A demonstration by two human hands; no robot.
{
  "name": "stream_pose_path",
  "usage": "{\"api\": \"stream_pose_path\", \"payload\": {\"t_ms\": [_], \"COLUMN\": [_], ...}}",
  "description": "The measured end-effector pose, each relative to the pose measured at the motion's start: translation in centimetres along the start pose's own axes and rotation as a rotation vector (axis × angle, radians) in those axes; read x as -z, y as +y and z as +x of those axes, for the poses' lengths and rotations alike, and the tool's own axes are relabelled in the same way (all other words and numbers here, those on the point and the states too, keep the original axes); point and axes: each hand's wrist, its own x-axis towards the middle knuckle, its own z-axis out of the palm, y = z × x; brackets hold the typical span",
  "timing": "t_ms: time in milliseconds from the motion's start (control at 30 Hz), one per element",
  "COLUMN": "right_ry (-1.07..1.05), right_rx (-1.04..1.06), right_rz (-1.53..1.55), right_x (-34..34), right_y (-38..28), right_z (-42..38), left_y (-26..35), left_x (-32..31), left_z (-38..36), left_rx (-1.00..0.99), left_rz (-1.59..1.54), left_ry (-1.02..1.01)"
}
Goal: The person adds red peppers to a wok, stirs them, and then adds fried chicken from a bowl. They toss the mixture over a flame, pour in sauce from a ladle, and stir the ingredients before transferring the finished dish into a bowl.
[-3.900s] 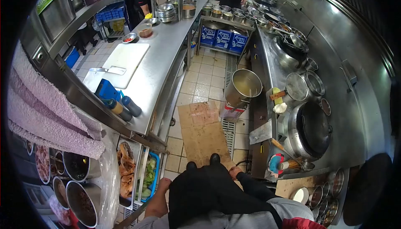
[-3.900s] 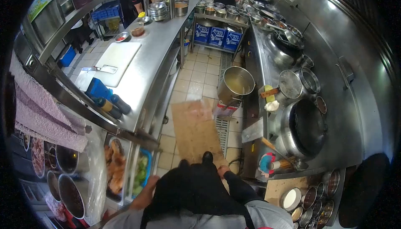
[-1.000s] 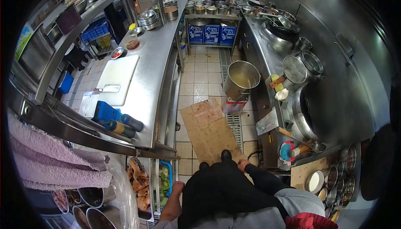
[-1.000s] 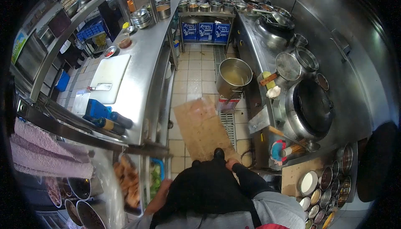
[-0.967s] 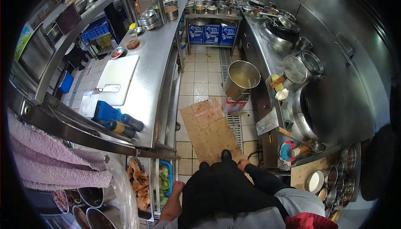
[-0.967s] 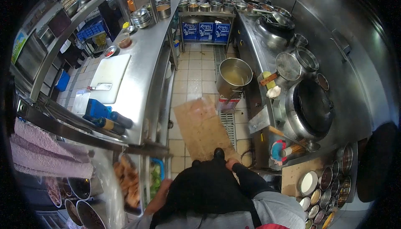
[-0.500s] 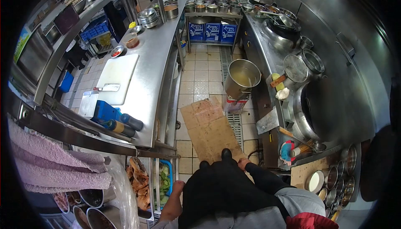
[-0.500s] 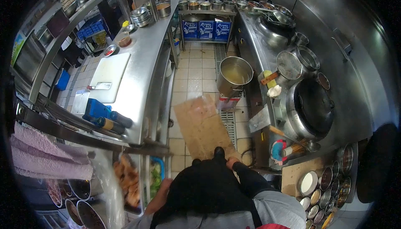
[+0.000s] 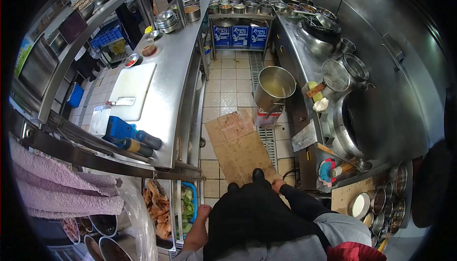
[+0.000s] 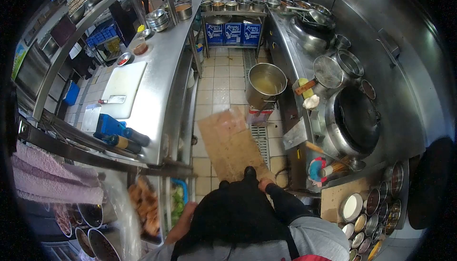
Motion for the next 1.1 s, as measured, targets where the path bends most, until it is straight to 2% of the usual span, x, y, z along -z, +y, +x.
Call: {"api": "stream_pose_path", "payload": {"t_ms": [67, 133, 200, 233, 400, 467, 533, 633, 700, 733, 800, 900, 1033, 1100], "right_ry": [-0.013, 0.078, 0.025, -0.026, 0.024, 0.032, -0.026, -0.044, -0.059, -0.075, -0.046, -0.004, 0.090, 0.068], "right_rx": [-0.057, -0.048, -0.115, -0.182, -0.111, -0.102, -0.213, -0.209, -0.196, -0.184, -0.177, -0.152, -0.103, -0.121], "right_rz": [0.058, 0.064, 0.110, 0.157, 0.073, 0.020, 0.267, 0.203, 0.161, 0.119, 0.126, 0.114, 0.101, 0.137], "right_x": [0.0, -0.1, 0.9, 1.1, 0.1, 0.1, 1.2, 1.8, 1.6, 1.6, 1.9, 1.5, 0.1, 0.6], "right_y": [-0.1, -0.1, -1.0, -1.2, -0.5, -0.5, -1.4, -1.9, -1.7, -1.7, -2.1, -1.9, -1.1, -1.5], "right_z": [-0.1, -0.3, -1.0, -1.1, -0.4, -0.5, -1.6, -1.9, -1.5, -1.4, -2.1, -1.8, -1.3, -1.9], "left_y": [0.0, 1.2, 3.5, 4.0, 3.3, 2.9, 3.0, 2.0, -1.7, 0.0, 3.0, 4.7, 4.2, 2.8], "left_x": [-0.2, 0.1, 0.5, 0.5, 0.4, 0.4, 0.4, -0.1, -1.1, -0.6, 0.1, 0.3, 0.5, 0.2], "left_z": [0.1, -0.2, -1.0, -1.1, -0.9, -0.8, -1.0, -0.9, 0.1, -0.3, -1.4, -2.4, -2.3, -2.0], "left_rx": [0.027, 0.054, 0.273, 0.273, 0.327, 0.315, 0.302, 0.324, -0.082, -0.082, 0.372, 0.324, 0.357, 0.213], "left_rz": [0.006, 0.012, -0.166, -0.166, -0.107, -0.078, -0.048, -0.147, 0.017, 0.018, -0.163, -0.136, -0.098, 0.031], "left_ry": [0.014, 0.029, 0.041, 0.042, 0.039, 0.044, 0.050, 0.056, 0.082, 0.083, 0.020, 0.041, -0.004, -0.005]}}
